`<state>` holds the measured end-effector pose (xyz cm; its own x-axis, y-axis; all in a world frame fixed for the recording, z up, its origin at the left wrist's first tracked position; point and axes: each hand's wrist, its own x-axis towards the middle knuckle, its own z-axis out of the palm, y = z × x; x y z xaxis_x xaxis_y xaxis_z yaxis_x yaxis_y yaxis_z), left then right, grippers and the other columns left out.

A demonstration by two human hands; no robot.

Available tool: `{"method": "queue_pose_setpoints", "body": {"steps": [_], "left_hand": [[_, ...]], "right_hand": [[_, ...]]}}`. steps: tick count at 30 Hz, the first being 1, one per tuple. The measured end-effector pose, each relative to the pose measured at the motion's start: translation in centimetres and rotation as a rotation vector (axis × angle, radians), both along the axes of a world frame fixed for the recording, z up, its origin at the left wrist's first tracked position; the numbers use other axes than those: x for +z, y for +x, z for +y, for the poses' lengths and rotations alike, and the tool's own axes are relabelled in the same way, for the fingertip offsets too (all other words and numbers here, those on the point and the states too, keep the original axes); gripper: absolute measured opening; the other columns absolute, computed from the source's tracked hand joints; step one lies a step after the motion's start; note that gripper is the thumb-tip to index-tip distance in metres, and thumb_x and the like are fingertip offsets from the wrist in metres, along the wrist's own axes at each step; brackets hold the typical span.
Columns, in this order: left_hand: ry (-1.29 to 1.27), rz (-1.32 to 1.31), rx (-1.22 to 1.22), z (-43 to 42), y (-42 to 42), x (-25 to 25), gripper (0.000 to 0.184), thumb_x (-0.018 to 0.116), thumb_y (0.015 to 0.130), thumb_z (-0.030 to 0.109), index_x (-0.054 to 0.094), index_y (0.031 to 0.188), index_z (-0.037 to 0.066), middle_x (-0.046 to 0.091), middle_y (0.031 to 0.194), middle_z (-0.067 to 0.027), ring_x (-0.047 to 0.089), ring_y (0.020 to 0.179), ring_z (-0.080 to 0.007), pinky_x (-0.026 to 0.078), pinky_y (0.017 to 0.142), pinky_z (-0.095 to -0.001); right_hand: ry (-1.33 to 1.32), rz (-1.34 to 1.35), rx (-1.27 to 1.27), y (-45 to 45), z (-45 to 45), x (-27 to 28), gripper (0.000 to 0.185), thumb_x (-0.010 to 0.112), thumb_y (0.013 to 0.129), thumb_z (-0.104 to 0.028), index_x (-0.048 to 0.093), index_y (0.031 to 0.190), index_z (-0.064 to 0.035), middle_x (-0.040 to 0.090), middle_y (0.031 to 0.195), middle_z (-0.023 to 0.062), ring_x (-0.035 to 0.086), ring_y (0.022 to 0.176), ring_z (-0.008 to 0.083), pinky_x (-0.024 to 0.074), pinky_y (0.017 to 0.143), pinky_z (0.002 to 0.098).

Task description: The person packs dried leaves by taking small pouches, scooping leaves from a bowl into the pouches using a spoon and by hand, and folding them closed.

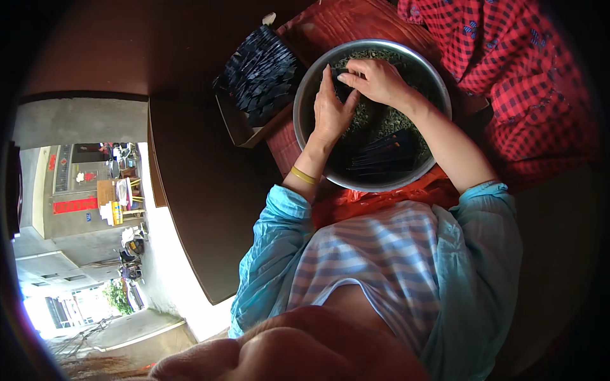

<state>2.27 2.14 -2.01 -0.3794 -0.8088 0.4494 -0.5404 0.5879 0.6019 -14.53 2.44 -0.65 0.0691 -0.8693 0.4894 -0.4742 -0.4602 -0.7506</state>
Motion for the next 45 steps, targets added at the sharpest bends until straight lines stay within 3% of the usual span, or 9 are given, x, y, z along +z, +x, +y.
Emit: {"method": "queue_pose_setpoints", "body": {"steps": [3,6,9,14,17,21,34,37,45], "left_hand": [[0.033,0.019,-0.008,-0.4,0.5,0.2,0.083,0.076,0.076,0.013,0.029,0.143,-0.007,0.053,0.127,-0.0279,0.054,0.115,-0.0420,0.044,0.098,-0.0441],[-0.017,0.061,-0.034,-0.7,0.5,0.4,0.084,0.076,0.075,0.009,0.029,0.143,-0.007,0.051,0.129,-0.0279,0.052,0.117,-0.0421,0.043,0.100,-0.0447],[-0.146,0.000,-0.048,-0.8,0.7,0.4,0.084,0.076,0.076,0.007,0.028,0.145,-0.002,0.052,0.129,-0.0238,0.055,0.116,-0.0393,0.046,0.099,-0.0415],[-0.124,0.016,-0.113,-0.7,0.6,0.1,0.085,0.076,0.076,0.004,0.028,0.146,-0.001,0.052,0.129,-0.0227,0.056,0.116,-0.0377,0.046,0.099,-0.0406],[0.015,0.089,-0.128,-0.6,0.7,0.2,0.084,0.075,0.076,0.001,0.028,0.146,-0.001,0.052,0.130,-0.0224,0.056,0.117,-0.0360,0.046,0.099,-0.0396],[-0.029,0.080,-0.162,-0.5,0.7,0.3,0.083,0.075,0.076,0.001,0.030,0.146,0.000,0.052,0.130,-0.0222,0.056,0.118,-0.0347,0.047,0.098,-0.0389],[-0.037,0.062,-0.156,-0.3,0.8,1.0,0.079,0.075,0.076,0.003,0.034,0.143,0.000,0.052,0.130,-0.0233,0.055,0.120,-0.0359,0.046,0.099,-0.0394],[0.002,0.084,-0.175,-0.2,0.8,1.1,0.079,0.074,0.073,0.001,0.035,0.142,-0.002,0.050,0.131,-0.0258,0.050,0.122,-0.0405,0.043,0.102,-0.0428],[-0.020,0.082,-0.179,-0.1,0.8,1.2,0.076,0.074,0.074,0.002,0.038,0.140,-0.002,0.051,0.131,-0.0251,0.050,0.122,-0.0402,0.043,0.102,-0.0427]], "right_hand": [[-0.031,-0.003,0.057,0.3,0.2,0.7,0.028,0.064,0.093,-0.026,0.059,0.084,0.0003,0.051,0.063,0.0033,0.046,0.053,0.0100,0.0389,0.051,0.0281],[0.173,-0.352,0.074,-0.2,0.5,1.9,0.033,0.067,0.091,-0.032,0.064,0.084,-0.0006,0.058,0.064,0.0039,0.053,0.053,0.0109,0.0427,0.051,0.0277],[0.188,-0.325,0.104,-0.8,-0.3,1.1,0.032,0.066,0.092,-0.034,0.066,0.087,-0.0020,0.060,0.065,0.0016,0.052,0.051,0.0080,0.0418,0.050,0.0244],[0.250,-0.318,0.159,-0.8,-0.1,0.9,0.032,0.065,0.092,-0.035,0.067,0.088,-0.0033,0.060,0.067,-0.0002,0.050,0.050,0.0058,0.0402,0.048,0.0218],[0.321,-0.355,0.203,-1.1,-0.1,1.4,0.033,0.064,0.093,-0.036,0.067,0.087,-0.0030,0.061,0.069,-0.0008,0.050,0.050,0.0056,0.0400,0.048,0.0213],[0.362,-0.359,0.248,-1.2,-0.1,1.1,0.035,0.064,0.093,-0.036,0.066,0.086,-0.0025,0.060,0.071,-0.0012,0.049,0.050,0.0052,0.0396,0.049,0.0206],[0.331,-0.366,0.187,-1.2,-0.1,1.2,0.027,0.064,0.093,-0.029,0.064,0.087,-0.0020,0.056,0.071,-0.0022,0.049,0.055,0.0053,0.0406,0.051,0.0209],[0.321,-0.349,0.225,-1.2,-0.2,1.0,0.028,0.065,0.092,-0.030,0.064,0.085,-0.0033,0.057,0.071,-0.0022,0.049,0.053,0.0050,0.0401,0.049,0.0207],[0.328,-0.343,0.265,-1.3,-0.2,0.9,0.028,0.067,0.091,-0.031,0.064,0.084,-0.0039,0.058,0.070,-0.0021,0.049,0.052,0.0053,0.0400,0.049,0.0207]]}}
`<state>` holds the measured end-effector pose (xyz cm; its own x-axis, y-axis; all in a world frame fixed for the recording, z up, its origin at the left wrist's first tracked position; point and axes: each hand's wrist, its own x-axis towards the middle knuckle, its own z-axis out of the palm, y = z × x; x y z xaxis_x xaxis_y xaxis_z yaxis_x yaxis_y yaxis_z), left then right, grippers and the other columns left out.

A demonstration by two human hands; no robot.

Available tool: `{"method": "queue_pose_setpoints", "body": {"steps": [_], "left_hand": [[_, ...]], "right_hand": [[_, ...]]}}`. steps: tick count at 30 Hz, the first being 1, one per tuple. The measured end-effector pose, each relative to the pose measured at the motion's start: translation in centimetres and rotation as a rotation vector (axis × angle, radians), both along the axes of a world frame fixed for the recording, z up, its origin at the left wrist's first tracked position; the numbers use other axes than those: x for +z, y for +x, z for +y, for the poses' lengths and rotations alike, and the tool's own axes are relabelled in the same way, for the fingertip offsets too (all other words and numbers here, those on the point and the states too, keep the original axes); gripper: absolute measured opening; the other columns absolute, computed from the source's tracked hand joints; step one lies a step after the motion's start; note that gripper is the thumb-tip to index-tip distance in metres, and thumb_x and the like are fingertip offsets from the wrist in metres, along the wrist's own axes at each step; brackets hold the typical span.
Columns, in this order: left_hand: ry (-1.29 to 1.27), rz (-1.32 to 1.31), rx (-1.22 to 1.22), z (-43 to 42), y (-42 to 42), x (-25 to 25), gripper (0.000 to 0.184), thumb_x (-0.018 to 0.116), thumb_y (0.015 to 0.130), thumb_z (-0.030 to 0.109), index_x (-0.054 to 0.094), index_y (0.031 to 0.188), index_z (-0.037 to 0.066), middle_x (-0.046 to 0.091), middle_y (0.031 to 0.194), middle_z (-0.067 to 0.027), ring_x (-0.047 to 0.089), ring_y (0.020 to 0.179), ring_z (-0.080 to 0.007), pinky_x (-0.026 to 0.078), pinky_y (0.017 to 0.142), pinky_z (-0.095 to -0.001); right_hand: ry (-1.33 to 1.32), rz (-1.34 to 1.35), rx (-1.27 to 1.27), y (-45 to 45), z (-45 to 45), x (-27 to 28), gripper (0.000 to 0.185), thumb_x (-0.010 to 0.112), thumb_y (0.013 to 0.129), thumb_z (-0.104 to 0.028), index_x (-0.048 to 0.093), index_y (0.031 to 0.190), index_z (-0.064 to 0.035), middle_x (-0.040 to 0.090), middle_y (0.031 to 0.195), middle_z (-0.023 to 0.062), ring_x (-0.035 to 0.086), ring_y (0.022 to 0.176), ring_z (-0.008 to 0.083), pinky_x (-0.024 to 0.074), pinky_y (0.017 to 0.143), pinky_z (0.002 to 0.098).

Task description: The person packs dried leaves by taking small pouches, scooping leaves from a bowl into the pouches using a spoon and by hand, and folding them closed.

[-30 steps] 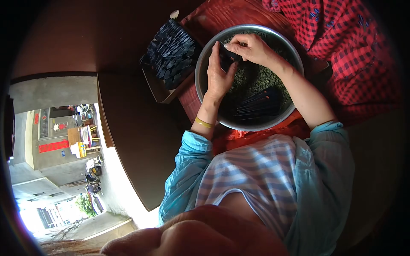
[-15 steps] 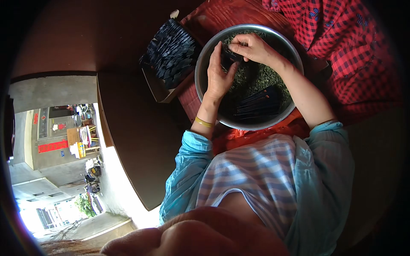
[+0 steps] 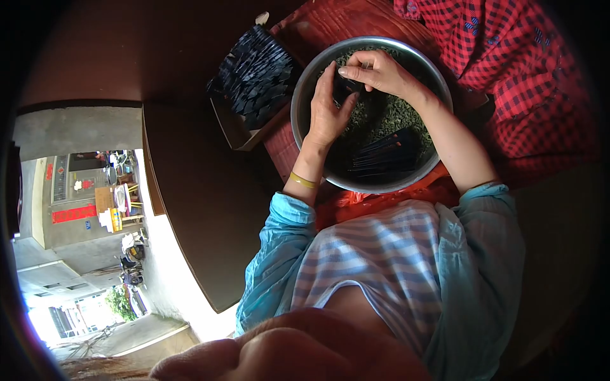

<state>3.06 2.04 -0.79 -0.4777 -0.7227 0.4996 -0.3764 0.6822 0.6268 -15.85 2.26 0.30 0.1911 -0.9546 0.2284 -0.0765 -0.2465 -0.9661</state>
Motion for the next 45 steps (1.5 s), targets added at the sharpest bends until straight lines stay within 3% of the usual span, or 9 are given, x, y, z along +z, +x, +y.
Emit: {"method": "queue_pose_setpoints", "body": {"steps": [18,30,34,37,41,42,45], "left_hand": [[0.028,-0.017,0.000,0.0,0.1,0.0,0.075,0.075,0.074,0.003,0.040,0.140,0.000,0.051,0.131,-0.0242,0.050,0.122,-0.0403,0.044,0.102,-0.0430],[0.043,-0.012,-0.011,-0.1,0.1,0.0,0.070,0.071,0.077,0.003,0.040,0.139,-0.001,0.050,0.131,-0.0247,0.051,0.120,-0.0406,0.044,0.101,-0.0428],[0.095,0.037,-0.009,-0.3,0.4,-0.2,0.060,0.065,0.082,0.002,0.042,0.136,-0.002,0.053,0.127,-0.0251,0.053,0.117,-0.0401,0.045,0.099,-0.0414],[0.179,0.062,-0.009,-0.9,0.6,-0.9,0.049,0.060,0.086,0.002,0.046,0.133,-0.003,0.058,0.120,-0.0251,0.058,0.112,-0.0396,0.047,0.095,-0.0398],[0.301,0.116,0.030,-1.4,0.6,-1.6,0.035,0.056,0.090,0.004,0.054,0.124,-0.003,0.065,0.104,-0.0238,0.064,0.100,-0.0391,0.050,0.087,-0.0381],[0.309,0.123,0.041,-1.4,0.6,-1.6,0.031,0.056,0.091,0.005,0.057,0.121,-0.003,0.066,0.099,-0.0218,0.065,0.095,-0.0357,0.050,0.085,-0.0368],[0.325,0.134,0.060,-1.3,0.5,-1.5,0.024,0.057,0.092,0.006,0.062,0.114,-0.003,0.068,0.088,-0.0178,0.068,0.084,-0.0287,0.051,0.079,-0.0342]], "right_hand": [[0.052,-0.006,0.021,0.0,0.1,0.2,0.022,0.064,0.092,-0.025,0.065,0.089,-0.0035,0.058,0.070,-0.0021,0.049,0.052,0.0056,0.0398,0.050,0.0217],[0.020,0.162,-0.004,-0.1,0.0,-0.5,0.023,0.059,0.094,-0.025,0.065,0.093,-0.0025,0.060,0.075,-0.0004,0.051,0.057,0.0056,0.0433,0.054,0.0227],[0.017,0.091,-0.109,0.0,-0.2,-1.0,0.027,0.052,0.097,-0.026,0.063,0.106,-0.0030,0.065,0.085,0.0055,0.062,0.067,0.0160,0.0500,0.064,0.0304],[-0.293,0.632,-0.314,0.4,0.2,-2.1,0.032,0.047,0.099,-0.028,0.058,0.119,-0.0059,0.067,0.098,0.0119,0.066,0.087,0.0304,0.0512,0.078,0.0397],[-0.304,0.710,-0.318,0.3,0.4,-2.3,0.033,0.048,0.099,-0.029,0.055,0.124,-0.0092,0.067,0.103,0.0141,0.062,0.100,0.0373,0.0489,0.087,0.0449],[-0.304,0.710,-0.317,0.2,0.4,-2.2,0.033,0.048,0.099,-0.029,0.055,0.124,-0.0092,0.067,0.103,0.0141,0.062,0.100,0.0373,0.0489,0.087,0.0449],[-0.058,0.826,-0.269,-0.1,0.4,-1.9,0.028,0.051,0.097,-0.023,0.059,0.120,-0.0080,0.067,0.105,0.0137,0.063,0.101,0.0359,0.0503,0.088,0.0414]]}}
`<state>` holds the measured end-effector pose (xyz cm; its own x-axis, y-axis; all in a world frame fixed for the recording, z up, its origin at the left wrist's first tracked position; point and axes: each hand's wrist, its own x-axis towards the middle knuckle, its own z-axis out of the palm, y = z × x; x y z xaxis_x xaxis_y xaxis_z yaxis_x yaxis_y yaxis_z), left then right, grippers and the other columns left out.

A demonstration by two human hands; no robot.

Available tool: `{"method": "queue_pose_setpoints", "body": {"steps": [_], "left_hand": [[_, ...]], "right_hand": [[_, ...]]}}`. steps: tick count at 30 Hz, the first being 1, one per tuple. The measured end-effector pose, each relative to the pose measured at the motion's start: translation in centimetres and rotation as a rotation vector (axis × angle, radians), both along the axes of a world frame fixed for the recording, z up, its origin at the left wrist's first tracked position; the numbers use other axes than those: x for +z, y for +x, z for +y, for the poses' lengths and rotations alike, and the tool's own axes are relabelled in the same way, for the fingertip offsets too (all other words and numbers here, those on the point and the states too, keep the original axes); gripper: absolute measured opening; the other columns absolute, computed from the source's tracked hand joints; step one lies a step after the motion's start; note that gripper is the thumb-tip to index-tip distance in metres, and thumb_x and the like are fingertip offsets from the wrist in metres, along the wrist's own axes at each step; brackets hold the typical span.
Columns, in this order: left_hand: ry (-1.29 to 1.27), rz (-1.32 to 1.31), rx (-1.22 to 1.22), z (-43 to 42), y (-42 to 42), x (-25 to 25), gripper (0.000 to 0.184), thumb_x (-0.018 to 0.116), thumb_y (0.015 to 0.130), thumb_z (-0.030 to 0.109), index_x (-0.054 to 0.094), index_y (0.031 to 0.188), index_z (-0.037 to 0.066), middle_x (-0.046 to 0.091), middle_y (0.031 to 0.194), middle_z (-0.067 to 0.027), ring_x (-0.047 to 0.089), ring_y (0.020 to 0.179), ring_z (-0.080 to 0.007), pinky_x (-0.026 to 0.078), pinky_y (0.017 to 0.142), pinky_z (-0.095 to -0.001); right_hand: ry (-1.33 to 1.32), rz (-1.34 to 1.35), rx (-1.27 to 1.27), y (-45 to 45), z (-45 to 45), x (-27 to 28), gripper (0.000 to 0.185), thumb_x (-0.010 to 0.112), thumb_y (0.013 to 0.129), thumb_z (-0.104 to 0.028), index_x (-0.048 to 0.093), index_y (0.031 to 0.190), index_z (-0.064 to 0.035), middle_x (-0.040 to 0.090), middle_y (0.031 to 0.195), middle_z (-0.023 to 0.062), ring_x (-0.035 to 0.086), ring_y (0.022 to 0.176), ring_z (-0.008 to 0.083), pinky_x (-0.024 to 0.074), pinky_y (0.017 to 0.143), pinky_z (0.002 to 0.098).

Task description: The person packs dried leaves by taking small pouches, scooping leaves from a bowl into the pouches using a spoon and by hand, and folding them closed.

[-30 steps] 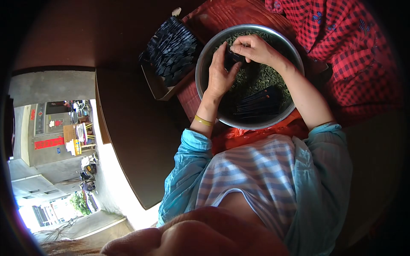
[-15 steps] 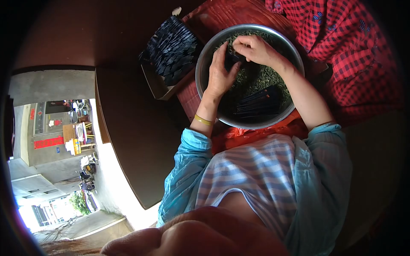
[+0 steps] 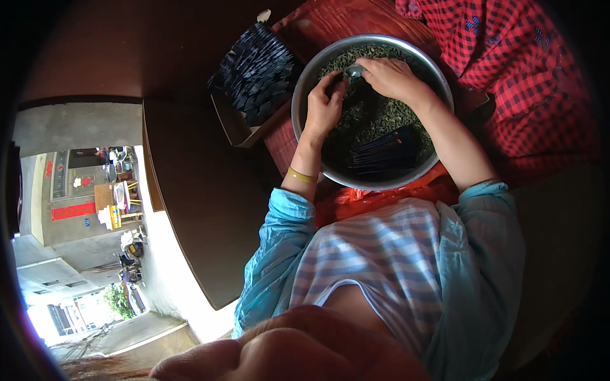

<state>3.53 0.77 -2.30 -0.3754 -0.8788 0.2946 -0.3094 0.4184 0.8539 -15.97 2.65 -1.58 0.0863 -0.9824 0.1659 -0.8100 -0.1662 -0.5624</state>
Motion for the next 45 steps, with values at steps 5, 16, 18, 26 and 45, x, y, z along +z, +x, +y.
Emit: {"method": "queue_pose_setpoints", "body": {"steps": [5,16,18,26,45], "left_hand": [[0.171,0.111,0.029,-0.4,0.3,-0.4,0.018,0.060,0.092,0.008,0.065,0.106,-0.002,0.067,0.081,-0.0075,0.061,0.076,-0.0125,0.049,0.073,-0.0278],[0.326,0.308,-0.085,-0.3,0.4,0.0,0.008,0.063,0.091,0.007,0.066,0.096,0.000,0.067,0.077,-0.0021,0.060,0.072,-0.0081,0.048,0.068,-0.0235],[0.341,0.312,-0.095,-0.2,0.3,-0.1,0.008,0.064,0.091,0.007,0.066,0.096,0.001,0.066,0.077,-0.0021,0.060,0.072,-0.0082,0.048,0.067,-0.0237],[0.320,0.208,-0.075,-0.2,0.4,-0.2,0.010,0.066,0.090,0.008,0.066,0.096,0.001,0.065,0.075,-0.0008,0.057,0.070,-0.0071,0.047,0.066,-0.0234],[0.290,0.105,-0.065,0.2,0.5,0.1,0.015,0.069,0.087,0.009,0.065,0.098,0.000,0.061,0.075,0.0008,0.053,0.071,-0.0063,0.045,0.066,-0.0229]], "right_hand": [[-0.151,-0.365,0.061,0.1,-0.5,0.8,0.024,0.057,0.094,-0.017,0.063,0.114,-0.0053,0.069,0.105,0.0109,0.067,0.097,0.0285,0.0524,0.085,0.0362],[-0.229,-0.781,0.200,-0.6,0.2,2.5,0.021,0.056,0.092,-0.009,0.067,0.109,-0.0021,0.070,0.093,0.0040,0.065,0.083,0.0106,0.0525,0.074,0.0247],[-0.233,-0.790,0.205,-0.7,0.3,2.4,0.021,0.056,0.092,-0.009,0.067,0.109,-0.0023,0.070,0.094,0.0042,0.065,0.082,0.0103,0.0525,0.073,0.0246],[-0.309,-0.758,0.212,0.1,0.6,2.8,0.021,0.053,0.093,-0.009,0.067,0.107,-0.0017,0.067,0.089,0.0038,0.063,0.077,0.0097,0.0513,0.070,0.0242],[-0.272,-0.684,0.278,1.0,0.8,2.7,0.019,0.056,0.088,-0.006,0.069,0.102,-0.0028,0.071,0.098,0.0090,0.068,0.089,0.0195,0.0543,0.077,0.0312]]}}
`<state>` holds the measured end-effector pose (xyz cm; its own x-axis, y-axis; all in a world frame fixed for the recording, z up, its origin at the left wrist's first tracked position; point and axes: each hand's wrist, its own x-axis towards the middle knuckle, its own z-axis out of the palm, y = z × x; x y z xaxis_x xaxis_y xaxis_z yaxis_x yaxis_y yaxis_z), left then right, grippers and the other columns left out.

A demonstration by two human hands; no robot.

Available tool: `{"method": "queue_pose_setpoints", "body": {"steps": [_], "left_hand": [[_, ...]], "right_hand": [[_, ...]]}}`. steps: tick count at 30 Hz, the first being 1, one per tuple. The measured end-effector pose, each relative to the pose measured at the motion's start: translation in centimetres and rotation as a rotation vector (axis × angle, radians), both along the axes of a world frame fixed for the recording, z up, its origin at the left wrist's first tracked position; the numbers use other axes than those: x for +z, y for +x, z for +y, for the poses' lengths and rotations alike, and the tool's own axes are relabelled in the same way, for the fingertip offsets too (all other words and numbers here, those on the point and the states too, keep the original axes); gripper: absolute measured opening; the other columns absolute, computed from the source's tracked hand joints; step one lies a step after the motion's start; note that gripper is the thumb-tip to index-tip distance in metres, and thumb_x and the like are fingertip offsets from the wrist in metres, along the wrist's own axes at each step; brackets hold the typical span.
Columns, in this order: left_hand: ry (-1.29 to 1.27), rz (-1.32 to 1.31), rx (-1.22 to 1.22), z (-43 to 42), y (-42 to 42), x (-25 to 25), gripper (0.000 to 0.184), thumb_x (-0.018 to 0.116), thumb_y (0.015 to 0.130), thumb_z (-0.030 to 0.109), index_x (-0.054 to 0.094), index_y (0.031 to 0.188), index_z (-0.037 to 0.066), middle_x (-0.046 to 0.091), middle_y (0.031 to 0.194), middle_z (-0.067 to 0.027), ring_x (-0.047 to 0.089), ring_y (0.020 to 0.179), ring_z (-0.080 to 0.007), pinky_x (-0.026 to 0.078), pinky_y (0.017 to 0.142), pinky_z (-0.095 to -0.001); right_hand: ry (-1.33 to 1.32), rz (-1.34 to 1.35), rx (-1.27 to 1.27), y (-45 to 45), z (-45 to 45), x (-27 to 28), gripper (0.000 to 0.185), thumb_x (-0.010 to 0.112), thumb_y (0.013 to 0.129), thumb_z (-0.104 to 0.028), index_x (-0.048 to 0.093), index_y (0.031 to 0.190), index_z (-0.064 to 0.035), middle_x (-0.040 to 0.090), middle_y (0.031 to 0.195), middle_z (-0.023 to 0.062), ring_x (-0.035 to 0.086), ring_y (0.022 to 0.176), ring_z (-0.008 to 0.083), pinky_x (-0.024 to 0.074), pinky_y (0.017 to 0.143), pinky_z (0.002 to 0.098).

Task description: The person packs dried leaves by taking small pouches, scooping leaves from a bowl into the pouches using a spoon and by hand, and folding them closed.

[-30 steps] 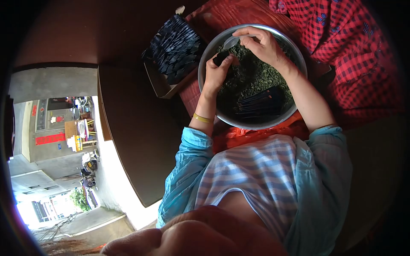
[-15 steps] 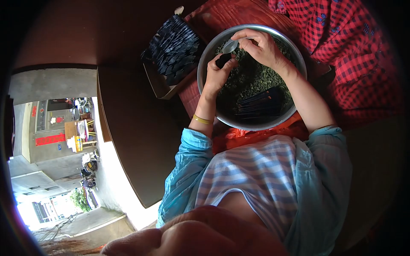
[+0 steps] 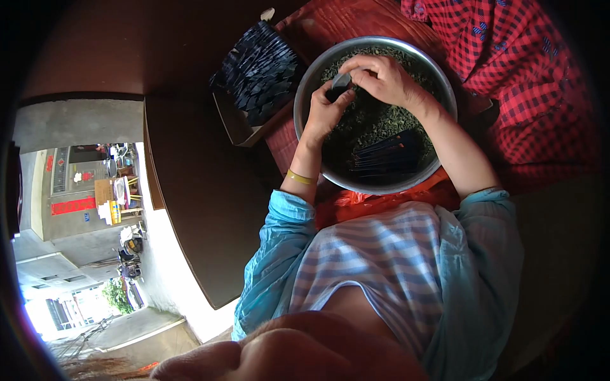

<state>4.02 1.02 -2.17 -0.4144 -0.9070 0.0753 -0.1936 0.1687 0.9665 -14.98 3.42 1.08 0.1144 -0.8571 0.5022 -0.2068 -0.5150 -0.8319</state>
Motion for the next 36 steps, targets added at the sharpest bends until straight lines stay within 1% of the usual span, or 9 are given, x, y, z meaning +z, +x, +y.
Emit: {"method": "queue_pose_setpoints", "body": {"steps": [11,16,18,21,22,23,25,34,36], "left_hand": [[-0.114,-0.067,-0.085,0.0,0.0,0.5,0.053,0.064,0.077,-0.002,0.052,0.129,-0.003,0.063,0.116,-0.0132,0.060,0.108,-0.0211,0.045,0.097,-0.0306],[-0.292,0.264,0.052,1.0,0.6,5.3,0.057,0.057,0.077,-0.006,0.048,0.133,-0.001,0.059,0.124,-0.0145,0.056,0.115,-0.0252,0.040,0.104,-0.0345],[-0.381,0.512,0.155,4.7,0.8,10.6,0.051,0.056,0.080,-0.006,0.051,0.130,0.001,0.061,0.120,-0.0154,0.058,0.112,-0.0255,0.042,0.101,-0.0368],[-1.087,0.293,0.452,11.7,1.8,17.8,0.020,0.062,0.087,0.005,0.062,0.107,0.005,0.065,0.104,-0.0112,0.060,0.104,-0.0252,0.046,0.095,-0.0399],[-1.330,0.826,0.150,11.4,1.8,18.2,0.006,0.063,0.088,0.007,0.063,0.094,0.009,0.063,0.094,-0.0069,0.060,0.091,-0.0209,0.048,0.087,-0.0361],[-1.229,0.995,-0.044,14.2,2.9,19.3,0.003,0.062,0.090,0.010,0.063,0.089,0.012,0.059,0.086,-0.0038,0.057,0.077,-0.0173,0.047,0.077,-0.0334],[-1.430,1.043,-0.054,15.6,1.3,21.5,0.028,0.065,0.081,0.004,0.055,0.106,0.012,0.056,0.100,0.0025,0.051,0.098,-0.0100,0.040,0.079,-0.0230],[-1.374,1.130,-0.167,16.7,3.9,19.1,0.018,0.064,0.081,0.006,0.057,0.096,0.011,0.056,0.094,0.0015,0.055,0.094,-0.0127,0.040,0.075,-0.0293],[-1.215,0.583,-0.268,15.9,4.6,18.7,0.017,0.055,0.080,-0.003,0.061,0.088,0.010,0.062,0.094,-0.0062,0.058,0.081,-0.0194,0.045,0.073,-0.0349]], "right_hand": [[0.122,0.357,-0.024,1.6,1.2,0.5,0.011,0.065,0.082,-0.011,0.064,0.093,-0.0074,0.069,0.091,0.0069,0.068,0.089,0.0250,0.0541,0.076,0.0354],[-0.103,0.467,-0.137,1.3,0.7,-1.0,0.012,0.068,0.081,-0.013,0.063,0.092,-0.0094,0.066,0.087,0.0042,0.065,0.088,0.0234,0.0529,0.076,0.0352],[-0.153,0.453,-0.123,1.1,1.0,-2.1,0.012,0.068,0.082,-0.015,0.063,0.092,-0.0101,0.065,0.087,0.0031,0.064,0.089,0.0229,0.0524,0.077,0.0353],[-0.156,0.478,-0.111,0.6,0.9,-3.0,0.012,0.068,0.082,-0.014,0.063,0.091,-0.0097,0.064,0.088,0.0031,0.063,0.089,0.0232,0.0520,0.077,0.0357],[-0.133,0.501,-0.118,0.5,0.8,-3.3,0.012,0.069,0.081,-0.013,0.063,0.091,-0.0089,0.065,0.090,0.0037,0.063,0.089,0.0239,0.0518,0.076,0.0360],[-0.114,0.524,-0.129,0.3,0.6,-3.4,0.011,0.069,0.081,-0.012,0.063,0.090,-0.0081,0.065,0.091,0.0043,0.063,0.089,0.0245,0.0517,0.075,0.0363],[-0.095,0.542,-0.094,0.4,0.2,-3.3,0.011,0.068,0.081,-0.012,0.063,0.090,-0.0079,0.065,0.091,0.0045,0.063,0.089,0.0248,0.0516,0.075,0.0367],[-0.028,0.603,0.010,1.3,-0.6,-2.1,0.014,0.065,0.085,-0.020,0.064,0.090,-0.0078,0.066,0.090,0.0051,0.064,0.090,0.0261,0.0517,0.077,0.0384],[-0.017,0.593,0.015,1.3,-0.5,-1.8,0.015,0.064,0.086,-0.022,0.064,0.090,-0.0084,0.067,0.090,0.0048,0.064,0.091,0.0261,0.0519,0.078,0.0384]]}}
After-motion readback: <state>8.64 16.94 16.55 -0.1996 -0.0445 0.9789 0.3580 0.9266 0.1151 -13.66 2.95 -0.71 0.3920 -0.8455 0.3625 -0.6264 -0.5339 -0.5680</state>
